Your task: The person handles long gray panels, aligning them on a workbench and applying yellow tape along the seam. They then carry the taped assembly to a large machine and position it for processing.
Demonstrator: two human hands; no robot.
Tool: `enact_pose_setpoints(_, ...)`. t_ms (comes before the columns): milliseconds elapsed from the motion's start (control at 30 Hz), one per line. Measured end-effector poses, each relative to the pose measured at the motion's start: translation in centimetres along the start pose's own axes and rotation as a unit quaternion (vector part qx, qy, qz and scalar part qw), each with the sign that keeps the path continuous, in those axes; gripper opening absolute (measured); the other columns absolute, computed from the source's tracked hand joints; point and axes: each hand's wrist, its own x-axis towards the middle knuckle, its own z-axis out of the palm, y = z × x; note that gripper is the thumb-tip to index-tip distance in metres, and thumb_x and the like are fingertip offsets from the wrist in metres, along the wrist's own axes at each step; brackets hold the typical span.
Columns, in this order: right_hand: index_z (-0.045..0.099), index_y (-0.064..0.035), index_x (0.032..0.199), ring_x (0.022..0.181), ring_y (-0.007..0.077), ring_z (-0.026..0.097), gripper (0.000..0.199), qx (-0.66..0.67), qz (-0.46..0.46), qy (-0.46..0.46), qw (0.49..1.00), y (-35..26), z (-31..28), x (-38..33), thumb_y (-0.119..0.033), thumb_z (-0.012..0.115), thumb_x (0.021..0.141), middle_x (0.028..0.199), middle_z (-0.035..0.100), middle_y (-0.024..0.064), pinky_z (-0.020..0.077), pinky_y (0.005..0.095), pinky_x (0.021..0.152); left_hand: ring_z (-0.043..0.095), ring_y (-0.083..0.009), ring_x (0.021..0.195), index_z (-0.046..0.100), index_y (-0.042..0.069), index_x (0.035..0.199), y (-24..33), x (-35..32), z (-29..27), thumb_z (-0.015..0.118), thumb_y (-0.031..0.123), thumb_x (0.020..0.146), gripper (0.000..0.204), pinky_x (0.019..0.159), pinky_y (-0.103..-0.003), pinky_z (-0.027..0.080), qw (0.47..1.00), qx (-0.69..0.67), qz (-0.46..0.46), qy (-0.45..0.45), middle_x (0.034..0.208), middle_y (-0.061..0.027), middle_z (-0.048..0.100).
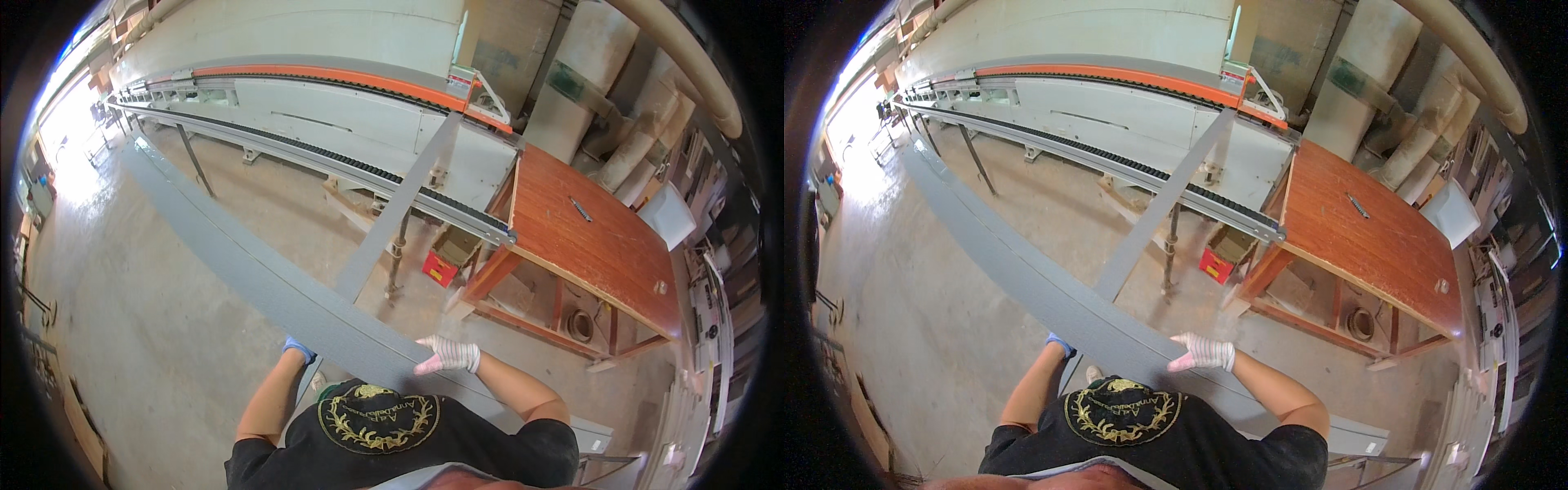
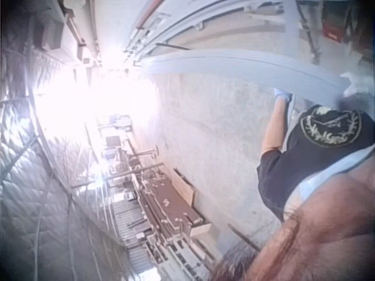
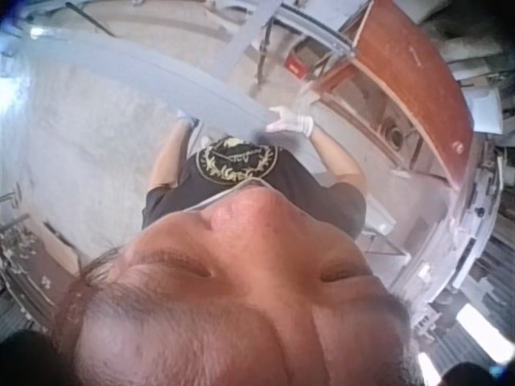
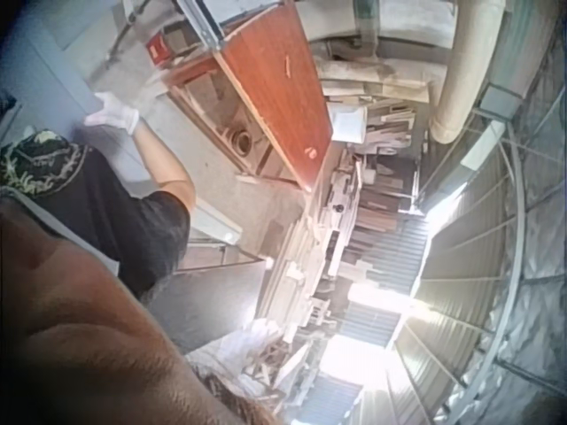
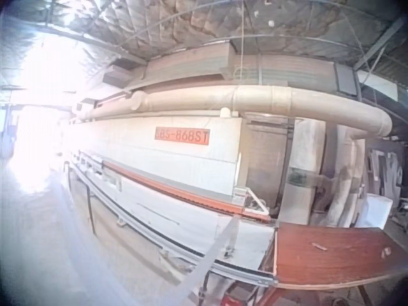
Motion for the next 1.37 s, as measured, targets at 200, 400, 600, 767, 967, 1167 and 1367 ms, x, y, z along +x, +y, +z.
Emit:
enact_pose_setpoints(200, 0.052, 0.0051, 0.119, 0.098, 0.0126, 0.052, 0.058, 0.003, -0.013, -0.029, 0.999, -1.2, -0.1, -0.2, -0.027, 0.074, 0.076, 0.108, 0.061, 0.01, 0.0433, 0.0285, 0.088, 0.04, -0.0344, 0.124, 0.049, 0.006, 0.127, 1.9, -2.3, 1.0, 0.051, 0.041, 0.085, 0.055, 0.104, -0.038, 0.031, 0.998, 0.054, 0.015, -0.005, 0.132, -0.0194, 0.047)
enact_pose_setpoints(400, 0.051, 0.0044, 0.12, 0.099, 0.0121, 0.052, 0.054, 0.108, -0.01, -0.035, 0.993, -1.8, -0.7, -0.7, -0.019, 0.074, 0.077, 0.111, 0.06, 0.0077, 0.0434, 0.028, 0.088, 0.061, -0.0345, 0.098, 0.05, 0.003, 0.126, 8.2, -12.8, -4.0, 0.067, 0.036, 0.073, 0.065, 0.088, -0.037, 0.047, 0.996, 0.003, -0.083, 0.017, 0.112, -0.018, 0.062)
enact_pose_setpoints(600, 0.05, 0.0037, 0.122, 0.102, 0.0117, 0.052, 0.052, 0.194, -0.015, -0.09, 0.977, -0.6, -0.5, 1.4, -0.015, 0.073, 0.078, 0.112, 0.06, 0.006, 0.0433, 0.0287, 0.09, 0.062, -0.0248, 0.089, 0.055, 0.0, 0.119, 4.3, -20.3, -2.7, 0.073, 0.046, 0.069, 0.07, 0.082, -0.035, 0.048, 0.923, -0.297, -0.235, -0.075, 0.103, -0.0157, 0.064)
enact_pose_setpoints(767, 0.049, 0.0046, 0.123, 0.103, 0.0131, 0.053, 0.057, 0.216, 0.004, -0.107, 0.97, -0.1, -0.5, 4.5, -0.017, 0.074, 0.076, 0.114, 0.06, 0.0079, 0.0431, 0.0291, 0.09, 0.063, -0.0209, 0.083, 0.058, -0.001, 0.114, -2.3, -15.7, 4.3, 0.075, 0.054, 0.067, 0.073, 0.077, -0.035, 0.049, 0.887, -0.354, -0.285, -0.082, 0.097, -0.0152, 0.066)
enact_pose_setpoints(967, 0.048, 0.0051, 0.124, 0.105, 0.0147, 0.052, 0.065, 0.057, -0.031, -0.073, 0.995, -1.2, -0.3, 8.0, -0.025, 0.075, 0.074, 0.116, 0.059, 0.0091, 0.0426, 0.0303, 0.091, 0.064, -0.0262, 0.088, 0.059, -0.003, 0.112, -7.9, -18.0, 5.7, 0.077, 0.053, 0.064, 0.076, 0.077, -0.036, 0.049, 0.915, -0.233, -0.323, 0.074, 0.096, -0.0193, 0.067)
enact_pose_setpoints(1167, 0.047, 0.0077, 0.124, 0.11, 0.0177, 0.051, 0.07, -0.009, 0.006, -0.098, 0.995, -5.1, 2.0, 16.5, -0.031, 0.077, 0.073, 0.119, 0.057, 0.0143, 0.0408, 0.0312, 0.095, 0.063, -0.0302, 0.094, 0.058, -0.004, 0.113, -16.5, -23.5, 2.5, 0.077, 0.056, 0.061, 0.082, 0.078, -0.037, 0.049, 0.89, -0.137, -0.41, 0.144, 0.101, -0.0226, 0.064)
enact_pose_setpoints(1367, 0.046, -0.002, 0.13, 0.115, 0.0164, 0.047, 0.068, 0.1, 0.035, -0.2, 0.974, -13.0, 7.7, 30.2, -0.027, 0.076, 0.075, 0.125, 0.054, 0.0127, 0.0372, 0.0337, 0.099, 0.06, -0.0335, 0.101, 0.059, 0.003, 0.115, -28.7, -27.9, -5.7, 0.058, 0.078, 0.061, 0.092, 0.084, -0.042, 0.047, 0.889, -0.107, -0.404, 0.188, 0.105, -0.0238, 0.062)
